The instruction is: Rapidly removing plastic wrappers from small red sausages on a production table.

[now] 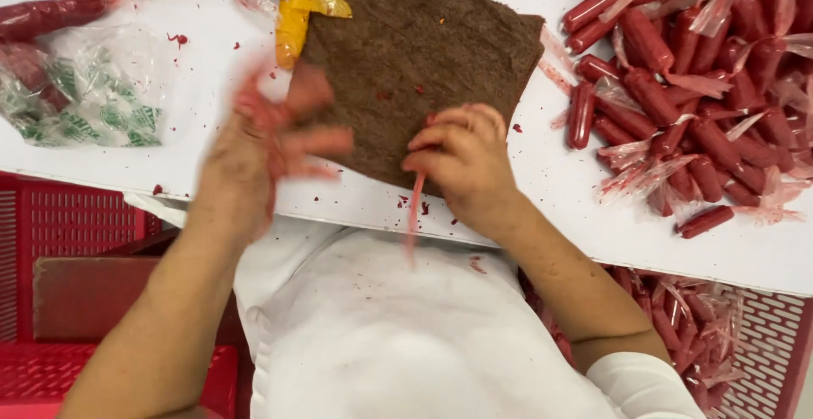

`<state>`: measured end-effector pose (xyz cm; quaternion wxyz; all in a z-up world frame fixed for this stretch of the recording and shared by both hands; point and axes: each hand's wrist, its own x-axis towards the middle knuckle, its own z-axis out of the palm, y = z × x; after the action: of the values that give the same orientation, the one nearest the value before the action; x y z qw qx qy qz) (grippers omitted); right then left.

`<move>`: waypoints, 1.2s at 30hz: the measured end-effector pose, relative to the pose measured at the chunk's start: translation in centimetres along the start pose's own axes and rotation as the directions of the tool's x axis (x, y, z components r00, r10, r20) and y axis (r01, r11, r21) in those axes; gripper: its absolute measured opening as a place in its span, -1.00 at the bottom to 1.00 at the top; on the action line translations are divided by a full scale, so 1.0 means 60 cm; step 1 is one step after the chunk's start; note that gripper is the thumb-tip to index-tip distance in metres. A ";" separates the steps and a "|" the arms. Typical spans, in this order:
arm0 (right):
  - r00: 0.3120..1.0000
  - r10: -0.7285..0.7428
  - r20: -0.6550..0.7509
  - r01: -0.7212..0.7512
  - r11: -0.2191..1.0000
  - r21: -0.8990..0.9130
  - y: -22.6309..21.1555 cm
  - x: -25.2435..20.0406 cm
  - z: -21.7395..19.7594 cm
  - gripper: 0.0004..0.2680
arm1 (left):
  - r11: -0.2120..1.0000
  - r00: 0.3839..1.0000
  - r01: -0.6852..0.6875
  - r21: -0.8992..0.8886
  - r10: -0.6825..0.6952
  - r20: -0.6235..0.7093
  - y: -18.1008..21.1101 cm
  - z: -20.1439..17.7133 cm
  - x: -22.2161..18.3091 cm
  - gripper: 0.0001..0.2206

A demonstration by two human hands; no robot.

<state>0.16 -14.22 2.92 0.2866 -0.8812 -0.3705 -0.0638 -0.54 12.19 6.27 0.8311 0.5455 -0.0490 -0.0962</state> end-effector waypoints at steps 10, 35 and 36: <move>0.937 -0.315 0.151 0.305 0.949 0.086 -0.003 -0.040 0.053 -0.74 | 0.521 0.602 0.771 -0.367 -0.785 0.149 -0.166 0.038 -0.115 -0.89; 0.651 0.452 -0.610 -0.040 0.823 0.566 -0.038 0.049 0.041 -0.92 | 0.991 0.995 -0.083 -0.105 0.077 -0.056 -0.171 0.118 0.043 -0.83; 0.648 0.457 -0.610 -0.046 0.823 0.567 -0.028 0.044 0.031 -0.92 | 0.991 0.996 -0.077 -0.106 0.071 -0.053 -0.168 0.111 0.045 -0.83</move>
<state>0.71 -10.61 3.04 0.6338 -0.7201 -0.0985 -0.2646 -0.20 1.76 -0.38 0.8634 0.4996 -0.0435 -0.0544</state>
